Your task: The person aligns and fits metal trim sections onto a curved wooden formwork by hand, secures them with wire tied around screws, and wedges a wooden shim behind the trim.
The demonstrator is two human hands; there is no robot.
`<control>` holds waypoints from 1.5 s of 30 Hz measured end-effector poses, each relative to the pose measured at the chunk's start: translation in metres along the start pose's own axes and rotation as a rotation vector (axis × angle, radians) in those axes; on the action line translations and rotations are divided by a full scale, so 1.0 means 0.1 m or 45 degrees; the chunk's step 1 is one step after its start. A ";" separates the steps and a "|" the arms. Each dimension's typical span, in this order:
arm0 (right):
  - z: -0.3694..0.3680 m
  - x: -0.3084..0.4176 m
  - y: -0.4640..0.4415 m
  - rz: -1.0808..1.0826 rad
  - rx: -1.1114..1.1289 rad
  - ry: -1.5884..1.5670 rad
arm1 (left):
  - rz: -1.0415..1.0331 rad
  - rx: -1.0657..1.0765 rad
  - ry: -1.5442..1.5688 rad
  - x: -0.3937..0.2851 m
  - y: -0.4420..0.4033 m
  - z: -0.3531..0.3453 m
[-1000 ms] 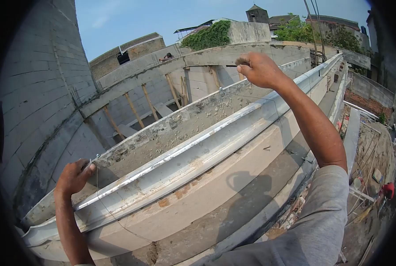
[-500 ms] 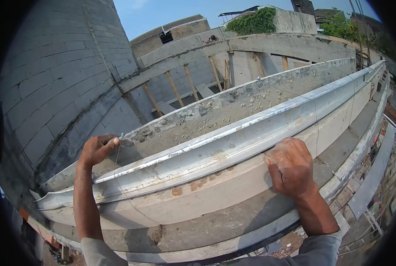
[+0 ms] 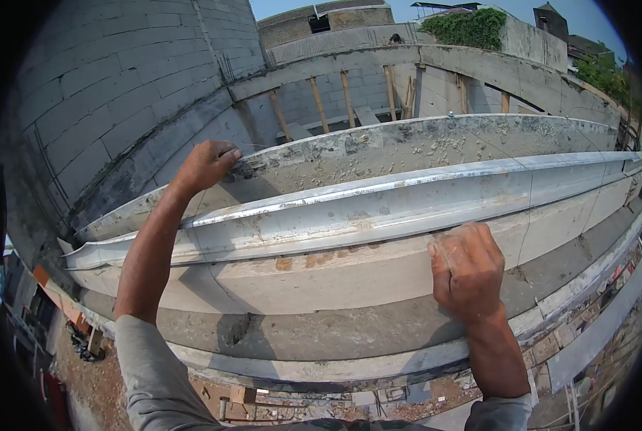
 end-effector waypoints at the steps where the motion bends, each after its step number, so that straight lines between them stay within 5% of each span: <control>1: -0.01 0.01 0.00 0.011 0.012 -0.005 | -0.003 -0.040 -0.063 -0.04 0.01 0.01; 9: -0.02 0.10 0.06 0.111 0.002 -0.162 | 0.278 -0.101 0.015 -0.12 0.27 0.17; 12: 0.00 0.16 0.05 0.164 0.001 -0.231 | -0.022 -0.322 -0.041 -0.11 0.58 0.30; 16: 0.01 0.16 0.10 0.193 0.046 -0.246 | 0.470 -0.151 0.824 0.56 0.49 0.03; 20: 0.00 0.18 0.15 0.227 0.031 -0.268 | 0.627 -0.058 0.563 0.88 0.23 -0.05; 28: -0.02 0.36 0.16 0.283 0.067 -0.306 | 0.432 0.360 -0.063 0.72 -0.26 -0.11; 32: 0.02 0.40 0.20 0.310 0.048 -0.349 | 0.652 0.208 -0.483 1.07 -0.26 -0.16; 37: 0.02 0.42 0.23 0.319 0.040 -0.383 | 0.555 -0.510 -0.596 -0.20 -0.15 0.45; 39: 0.02 0.40 0.23 0.329 0.009 -0.435 | 0.307 -0.425 -0.104 -0.91 -0.35 0.30; 45: 0.29 0.14 0.26 0.301 -0.182 -0.375 | -0.022 0.081 -0.006 -2.46 -0.82 -0.37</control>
Point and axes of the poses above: each hand's wrist, its own y-axis away from the middle knuckle, its own z-axis out of the back of the hand, x = y × z, the point moved 8 cm from there along -y, towards the middle knuckle, and after that the axes turned 11 degrees about -y, right-handed, at the moved point
